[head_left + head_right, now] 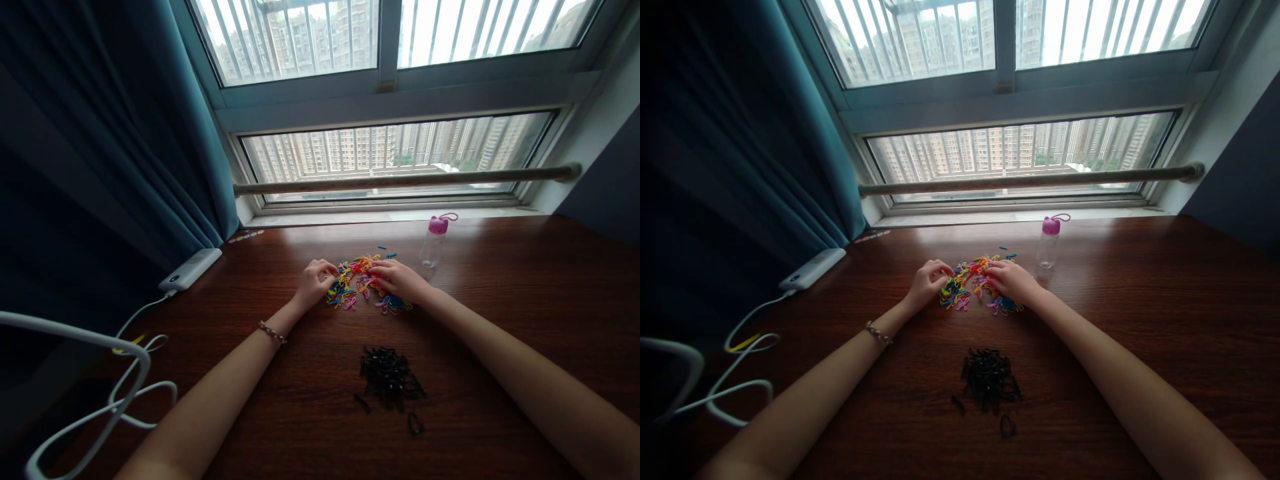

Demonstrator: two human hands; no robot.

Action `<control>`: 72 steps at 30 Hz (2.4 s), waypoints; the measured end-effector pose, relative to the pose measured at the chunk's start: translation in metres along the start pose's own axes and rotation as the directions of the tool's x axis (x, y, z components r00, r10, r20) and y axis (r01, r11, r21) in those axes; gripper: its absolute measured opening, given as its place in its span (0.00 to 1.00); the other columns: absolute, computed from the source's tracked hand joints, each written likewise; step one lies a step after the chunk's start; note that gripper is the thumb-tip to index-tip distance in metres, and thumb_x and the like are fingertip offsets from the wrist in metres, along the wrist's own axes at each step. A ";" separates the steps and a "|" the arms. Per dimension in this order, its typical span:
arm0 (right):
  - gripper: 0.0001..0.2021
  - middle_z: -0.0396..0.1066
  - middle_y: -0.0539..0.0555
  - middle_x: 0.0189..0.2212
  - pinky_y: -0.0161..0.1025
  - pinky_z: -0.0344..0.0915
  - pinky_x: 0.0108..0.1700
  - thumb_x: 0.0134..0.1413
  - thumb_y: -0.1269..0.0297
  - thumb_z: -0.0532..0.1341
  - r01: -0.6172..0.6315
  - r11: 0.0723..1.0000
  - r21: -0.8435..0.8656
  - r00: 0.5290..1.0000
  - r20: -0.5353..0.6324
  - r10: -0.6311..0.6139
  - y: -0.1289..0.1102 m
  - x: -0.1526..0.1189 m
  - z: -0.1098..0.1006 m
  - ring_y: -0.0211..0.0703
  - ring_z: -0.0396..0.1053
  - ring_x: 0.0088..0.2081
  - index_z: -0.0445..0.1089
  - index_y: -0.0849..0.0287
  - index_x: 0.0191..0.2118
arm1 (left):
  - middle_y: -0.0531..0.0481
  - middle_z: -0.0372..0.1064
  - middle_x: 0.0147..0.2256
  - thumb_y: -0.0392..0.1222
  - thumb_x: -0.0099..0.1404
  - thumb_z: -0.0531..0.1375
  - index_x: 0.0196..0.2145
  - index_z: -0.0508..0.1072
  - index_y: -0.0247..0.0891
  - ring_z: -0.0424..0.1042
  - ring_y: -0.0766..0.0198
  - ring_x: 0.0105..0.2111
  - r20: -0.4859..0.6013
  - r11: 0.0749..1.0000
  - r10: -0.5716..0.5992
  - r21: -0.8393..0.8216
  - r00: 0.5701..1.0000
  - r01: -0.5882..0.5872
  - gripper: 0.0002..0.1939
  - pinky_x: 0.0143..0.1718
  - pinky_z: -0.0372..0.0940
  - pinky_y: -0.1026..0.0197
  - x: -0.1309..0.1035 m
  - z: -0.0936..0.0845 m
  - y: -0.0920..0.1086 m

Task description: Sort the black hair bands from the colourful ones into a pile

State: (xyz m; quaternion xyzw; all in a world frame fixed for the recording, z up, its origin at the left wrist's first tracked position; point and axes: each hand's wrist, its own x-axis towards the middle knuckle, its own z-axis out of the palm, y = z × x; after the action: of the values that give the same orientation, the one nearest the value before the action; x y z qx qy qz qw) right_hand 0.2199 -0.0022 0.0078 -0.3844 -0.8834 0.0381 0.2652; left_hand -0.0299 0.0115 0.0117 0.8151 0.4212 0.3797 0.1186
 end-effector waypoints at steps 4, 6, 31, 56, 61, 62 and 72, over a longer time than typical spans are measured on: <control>0.12 0.70 0.57 0.42 0.40 0.63 0.46 0.50 0.74 0.56 -0.096 0.991 0.097 0.993 -0.060 0.102 0.012 -0.007 -0.006 0.46 0.67 0.44 0.72 0.59 0.39 | 0.51 0.67 0.29 0.38 0.49 0.60 0.31 0.72 0.39 0.64 0.61 0.32 0.162 0.992 0.065 0.096 0.985 -0.082 0.08 0.34 0.61 0.60 0.000 0.004 -0.001; 0.11 0.71 0.57 0.39 0.39 0.64 0.45 0.48 0.75 0.56 -0.119 0.985 0.121 0.988 -0.084 0.130 0.012 -0.006 -0.006 0.45 0.68 0.42 0.73 0.60 0.36 | 0.51 0.67 0.27 0.39 0.50 0.60 0.31 0.72 0.39 0.64 0.63 0.30 0.182 0.993 0.038 0.100 0.983 -0.057 0.08 0.32 0.61 0.61 -0.001 0.007 -0.004; 0.13 0.72 0.53 0.37 0.44 0.63 0.46 0.44 0.79 0.55 -0.112 0.979 0.169 0.942 -0.296 0.159 -0.005 0.002 -0.006 0.45 0.66 0.41 0.73 0.57 0.30 | 0.48 0.71 0.28 0.46 0.52 0.61 0.31 0.71 0.33 0.69 0.66 0.25 0.051 0.841 -0.312 -0.450 0.949 0.301 0.13 0.25 0.65 0.65 0.002 0.008 -0.010; 0.13 0.67 0.58 0.43 0.41 0.60 0.50 0.60 0.64 0.51 0.046 0.996 0.077 0.999 -0.031 -0.044 -0.049 0.002 0.016 0.43 0.63 0.46 0.69 0.61 0.42 | 0.52 0.67 0.29 0.39 0.54 0.59 0.26 0.72 0.40 0.62 0.62 0.34 0.163 0.993 0.027 0.112 0.986 -0.045 0.02 0.37 0.58 0.60 -0.002 0.003 0.008; 0.09 0.70 0.56 0.36 0.38 0.64 0.42 0.55 0.71 0.54 -0.019 0.965 0.260 0.964 -0.252 0.087 -0.041 0.004 0.019 0.41 0.68 0.38 0.72 0.60 0.34 | 0.52 0.68 0.32 0.40 0.53 0.60 0.27 0.72 0.41 0.62 0.59 0.38 0.234 0.979 0.041 0.186 0.972 -0.085 0.02 0.39 0.55 0.58 -0.002 0.005 0.011; 0.08 0.71 0.55 0.34 0.38 0.64 0.41 0.54 0.72 0.56 -0.025 0.958 0.287 0.953 -0.282 0.109 -0.040 0.004 0.019 0.41 0.68 0.36 0.73 0.60 0.32 | 0.52 0.68 0.33 0.40 0.53 0.60 0.27 0.72 0.41 0.62 0.58 0.39 0.236 0.978 0.043 0.191 0.971 -0.090 0.02 0.40 0.55 0.57 -0.002 0.005 0.011; 0.05 0.73 0.52 0.28 0.36 0.64 0.35 0.46 0.73 0.61 -0.183 0.902 0.392 0.881 -0.342 0.327 -0.038 0.004 0.014 0.41 0.69 0.31 0.73 0.59 0.31 | 0.50 0.67 0.30 0.41 0.56 0.59 0.29 0.72 0.39 0.65 0.62 0.35 0.103 0.998 -0.057 -0.020 0.993 0.059 0.05 0.37 0.62 0.61 -0.002 0.010 -0.001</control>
State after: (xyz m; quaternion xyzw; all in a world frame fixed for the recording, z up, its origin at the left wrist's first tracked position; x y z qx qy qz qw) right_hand 0.1856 -0.0243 0.0081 -0.4455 -0.7300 0.1497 0.4962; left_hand -0.0243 0.0115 0.0031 0.8194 0.4339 0.3386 0.1603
